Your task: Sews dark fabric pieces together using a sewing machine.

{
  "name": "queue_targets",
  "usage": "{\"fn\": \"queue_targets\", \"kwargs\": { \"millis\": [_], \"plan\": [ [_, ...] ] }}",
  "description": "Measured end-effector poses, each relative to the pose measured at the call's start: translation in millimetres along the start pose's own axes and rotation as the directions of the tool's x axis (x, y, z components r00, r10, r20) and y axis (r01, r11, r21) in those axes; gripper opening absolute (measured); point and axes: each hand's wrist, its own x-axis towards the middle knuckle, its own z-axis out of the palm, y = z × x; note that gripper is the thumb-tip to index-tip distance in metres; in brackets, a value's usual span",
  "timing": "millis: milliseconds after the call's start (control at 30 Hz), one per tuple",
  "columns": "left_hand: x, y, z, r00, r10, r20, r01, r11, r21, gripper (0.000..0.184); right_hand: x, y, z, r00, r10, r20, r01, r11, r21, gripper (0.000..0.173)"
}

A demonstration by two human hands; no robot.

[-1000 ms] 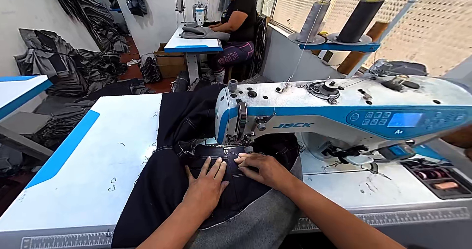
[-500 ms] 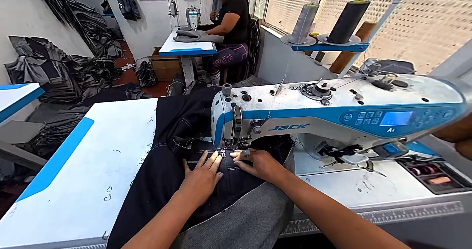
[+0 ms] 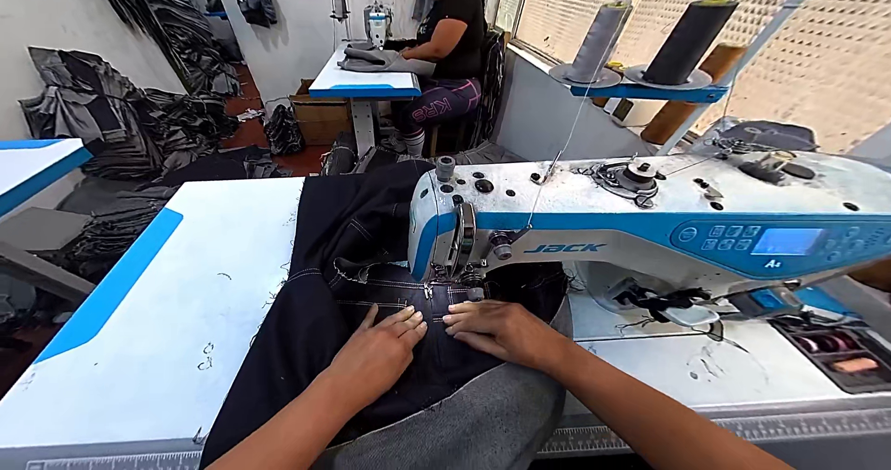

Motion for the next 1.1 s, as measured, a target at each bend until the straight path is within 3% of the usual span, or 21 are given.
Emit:
{"fn": "queue_targets", "kwargs": {
  "millis": [233,367,433,1100],
  "plan": [
    [0,6,-14,0.988,-0.052,0.147,0.043,0.997,0.062,0.046,6,4,-3,1.000,0.008,0.000,-0.008,1.000,0.026,0.022],
    [7,8,-23,0.941,-0.108,0.320,0.100,0.994,0.040,0.050,4,8,-1,1.000,0.006,-0.006,-0.005,1.000,0.023,0.023],
    [12,5,-23,0.931,-0.128,0.342,0.122,0.992,0.039,0.049,5,15,0,1.000,-0.002,-0.017,0.002,1.000,0.023,0.023],
    [35,-24,-14,0.983,-0.133,0.128,0.132,0.991,0.020,0.042,23,45,0,0.997,0.060,-0.039,-0.062,0.996,-0.069,0.023]
  ]
}}
